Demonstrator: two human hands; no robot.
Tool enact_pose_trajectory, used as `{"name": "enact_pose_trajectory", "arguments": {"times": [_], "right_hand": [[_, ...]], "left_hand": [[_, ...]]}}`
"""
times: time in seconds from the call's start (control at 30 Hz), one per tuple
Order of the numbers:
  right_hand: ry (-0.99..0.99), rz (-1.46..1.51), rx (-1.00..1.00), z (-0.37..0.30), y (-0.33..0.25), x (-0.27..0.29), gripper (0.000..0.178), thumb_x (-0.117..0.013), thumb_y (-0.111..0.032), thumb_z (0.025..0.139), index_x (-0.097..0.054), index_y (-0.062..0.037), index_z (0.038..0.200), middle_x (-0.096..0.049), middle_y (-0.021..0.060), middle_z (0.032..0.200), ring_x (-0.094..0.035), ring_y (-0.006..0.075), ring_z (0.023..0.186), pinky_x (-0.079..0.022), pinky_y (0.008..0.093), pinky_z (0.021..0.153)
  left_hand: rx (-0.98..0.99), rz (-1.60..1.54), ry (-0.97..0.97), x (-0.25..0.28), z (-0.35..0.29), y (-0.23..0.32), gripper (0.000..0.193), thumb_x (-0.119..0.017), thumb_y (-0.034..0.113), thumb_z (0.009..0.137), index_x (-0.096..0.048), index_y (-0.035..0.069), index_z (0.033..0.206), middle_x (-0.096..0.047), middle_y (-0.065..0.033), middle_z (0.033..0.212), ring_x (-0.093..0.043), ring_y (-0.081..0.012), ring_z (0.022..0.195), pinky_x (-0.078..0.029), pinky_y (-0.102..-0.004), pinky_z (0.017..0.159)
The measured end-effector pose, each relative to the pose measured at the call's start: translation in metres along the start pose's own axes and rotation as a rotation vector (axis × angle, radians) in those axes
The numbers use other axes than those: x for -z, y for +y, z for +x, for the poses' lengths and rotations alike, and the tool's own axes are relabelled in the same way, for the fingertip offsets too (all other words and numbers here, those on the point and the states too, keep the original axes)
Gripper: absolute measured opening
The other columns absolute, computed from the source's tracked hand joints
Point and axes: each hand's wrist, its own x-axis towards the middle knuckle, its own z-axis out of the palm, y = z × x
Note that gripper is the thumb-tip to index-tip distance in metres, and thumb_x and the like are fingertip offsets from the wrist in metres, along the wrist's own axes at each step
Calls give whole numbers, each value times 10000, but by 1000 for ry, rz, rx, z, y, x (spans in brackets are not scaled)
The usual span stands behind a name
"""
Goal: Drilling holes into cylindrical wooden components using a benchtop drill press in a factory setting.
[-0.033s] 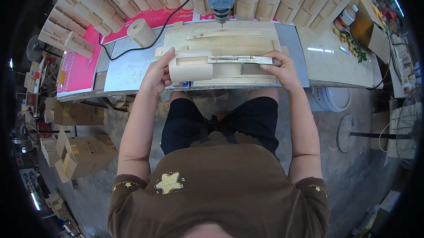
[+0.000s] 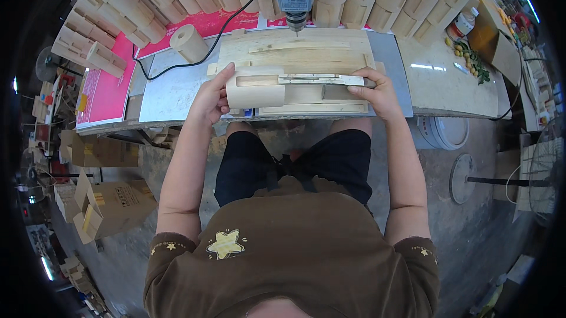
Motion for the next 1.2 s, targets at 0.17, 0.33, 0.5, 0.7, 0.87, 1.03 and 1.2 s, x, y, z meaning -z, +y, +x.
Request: {"name": "enact_pose_trajectory", "arguments": {"times": [0.17, 0.33, 0.5, 0.7, 0.87, 1.03, 1.2], "right_hand": [[-42, 70, -73, 10, 5, 7, 246, -719, -36, 685, -625, -25, 912, -612, 4, 880, -548, 100, 832, -431, 229, 745], [-79, 2, -58, 20, 5, -5, 226, -697, -20, 690, -618, -39, 901, -582, -5, 872, -525, 94, 847, -425, 229, 736], [-52, 0, -31, 22, 6, -15, 234, -707, -31, 693, -616, -43, 908, -585, -13, 864, -526, 95, 840, -419, 232, 764], [41, -140, 85, 22, 6, -11, 238, -715, -39, 697, -628, -31, 918, -603, 12, 881, -537, 104, 835, -428, 242, 746], [93, -270, 180, 43, 14, 0, 247, -714, -46, 697, -633, -11, 928, -581, 30, 871, -537, 134, 838, -411, 241, 758], [173, -270, 165, 71, 16, -9, 254, -716, -47, 697, -632, -11, 934, -568, 27, 873, -529, 141, 874, -400, 237, 782], [163, -246, 198, 87, 20, -25, 301, -714, -37, 703, -611, -27, 985, -551, 25, 936, -520, 140, 904, -402, 246, 809]], "left_hand": [[-3, 31, -26, -8, 9, -4, 474, -603, 507, 782, -585, 33, 800, -476, 14, 550, -339, -57, 418, -240, -209, 381], [20, -30, -197, -32, 18, -16, 499, -538, 551, 815, -565, 54, 785, -423, 35, 536, -330, -64, 424, -247, -225, 388], [-21, -8, -131, -49, 18, -20, 510, -475, 570, 841, -557, 69, 786, -446, 23, 580, -329, -69, 461, -283, -230, 425], [-352, 120, -136, -42, 20, -46, 471, -596, 452, 806, -565, 4, 948, -538, -39, 760, -495, -139, 664, -399, -262, 602], [-1011, 1041, 72, -44, 24, -64, 695, -715, 339, 659, -454, 41, 1230, -544, -114, 1025, -472, -297, 995, -322, -407, 873], [-979, 1089, 170, -46, 56, -57, 747, -728, 359, 646, -439, 64, 1268, -548, -78, 1004, -459, -276, 989, -303, -415, 869], [-1050, 1076, 263, -33, 75, -50, 691, -766, 323, 598, -523, 83, 1199, -558, -25, 907, -458, -233, 933, -288, -395, 814]]}}
